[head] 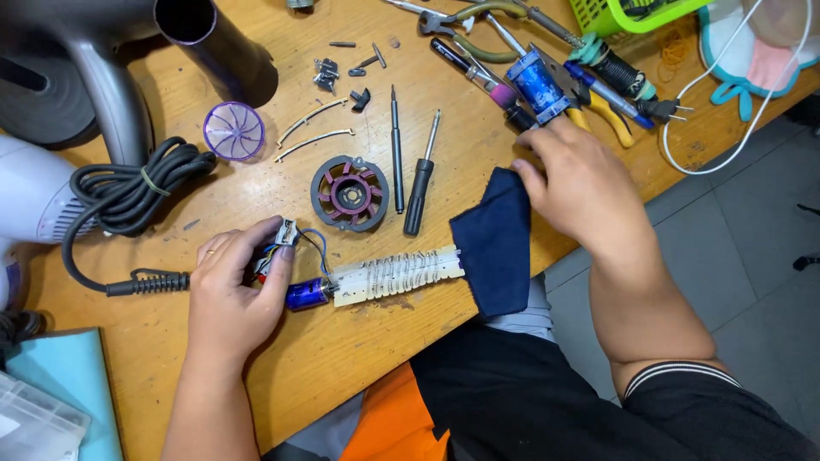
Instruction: Disassembling a hair dryer to inspect the motor and heating element for repair
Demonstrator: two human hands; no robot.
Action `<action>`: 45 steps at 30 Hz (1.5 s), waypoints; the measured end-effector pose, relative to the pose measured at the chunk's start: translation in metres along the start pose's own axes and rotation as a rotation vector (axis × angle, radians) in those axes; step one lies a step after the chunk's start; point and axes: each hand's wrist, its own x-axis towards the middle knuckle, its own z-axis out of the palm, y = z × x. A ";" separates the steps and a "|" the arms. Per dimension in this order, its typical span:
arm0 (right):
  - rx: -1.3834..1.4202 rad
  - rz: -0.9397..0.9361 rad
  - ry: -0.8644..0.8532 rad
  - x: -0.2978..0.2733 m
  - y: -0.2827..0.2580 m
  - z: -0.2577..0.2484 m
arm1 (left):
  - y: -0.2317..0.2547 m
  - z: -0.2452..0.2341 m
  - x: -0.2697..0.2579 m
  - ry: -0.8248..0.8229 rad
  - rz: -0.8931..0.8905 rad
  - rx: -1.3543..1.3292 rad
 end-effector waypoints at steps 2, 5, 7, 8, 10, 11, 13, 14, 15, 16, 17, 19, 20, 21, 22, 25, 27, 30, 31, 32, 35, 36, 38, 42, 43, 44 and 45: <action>0.078 -0.013 0.173 -0.008 0.008 0.011 | 0.001 -0.001 -0.001 0.000 -0.024 0.005; 0.090 -0.024 0.361 0.000 0.041 0.012 | 0.002 -0.001 0.000 0.003 -0.029 0.003; 0.077 0.020 0.319 0.009 0.044 -0.008 | 0.005 -0.003 -0.002 -0.034 -0.048 0.031; 0.065 0.060 0.275 0.013 0.046 -0.019 | 0.006 -0.005 -0.001 -0.069 -0.070 0.060; 0.094 0.039 0.367 0.017 0.046 -0.023 | 0.006 -0.005 0.000 -0.078 -0.079 0.063; 0.120 0.002 0.448 0.021 0.045 -0.024 | 0.005 -0.005 -0.001 -0.079 -0.105 0.065; 0.149 0.059 0.248 0.023 0.035 -0.021 | 0.006 -0.004 -0.002 -0.076 -0.125 0.075; 0.177 0.111 0.037 0.025 0.029 -0.019 | 0.005 -0.005 -0.004 -0.075 -0.154 0.082; 0.177 0.114 0.038 0.023 0.030 -0.012 | 0.005 -0.003 0.001 -0.077 -0.151 0.082; 0.071 0.041 0.123 0.021 0.029 -0.003 | 0.007 -0.003 0.001 -0.077 -0.144 0.077; -0.034 -0.033 0.209 0.019 0.027 0.007 | 0.007 -0.005 0.000 -0.077 -0.137 0.071; -0.144 -0.051 0.271 0.016 0.019 0.005 | 0.007 -0.003 0.001 -0.066 -0.120 0.076; -0.256 -0.063 0.343 0.017 0.015 0.004 | 0.007 -0.003 0.001 -0.056 -0.094 0.078; -0.250 -0.080 0.341 0.020 0.005 -0.001 | 0.008 -0.004 0.001 -0.046 -0.107 0.087; -0.191 -0.183 0.356 0.022 -0.005 -0.006 | 0.009 -0.005 0.002 -0.044 -0.105 0.068; -0.052 -0.455 0.286 0.038 -0.029 -0.003 | 0.016 -0.007 0.001 -0.023 -0.160 0.021; 0.021 -0.613 0.213 0.048 -0.045 0.003 | 0.018 -0.009 0.006 -0.005 -0.200 -0.009; -0.010 -0.669 -0.035 0.056 -0.072 0.008 | 0.021 -0.011 0.003 0.015 -0.234 -0.049; -0.062 -0.605 -0.137 0.056 -0.079 0.006 | 0.022 -0.011 0.004 0.015 -0.178 -0.051; -0.119 -0.534 -0.230 0.057 -0.084 0.004 | 0.021 -0.012 0.007 0.012 -0.113 -0.055; -0.033 -0.443 -0.260 0.060 -0.081 0.010 | 0.028 -0.014 0.008 0.092 -0.194 -0.123; -0.033 -0.453 -0.266 0.059 -0.071 0.022 | 0.020 -0.013 0.007 0.098 -0.204 -0.121; -0.111 -0.534 0.071 0.057 -0.051 0.047 | 0.003 -0.012 0.005 0.393 -0.146 -0.242; -0.037 -0.517 -0.082 0.058 -0.065 0.018 | -0.003 -0.015 -0.003 0.661 -0.231 -0.381; 0.061 -0.546 -0.076 0.058 -0.064 0.013 | -0.010 -0.015 -0.008 0.741 -0.185 -0.431; 0.160 -0.567 -0.070 0.057 -0.063 0.007 | -0.017 -0.015 -0.011 0.816 -0.138 -0.483; 0.159 -0.563 -0.072 0.056 -0.057 0.003 | -0.017 -0.015 -0.011 0.813 -0.140 -0.486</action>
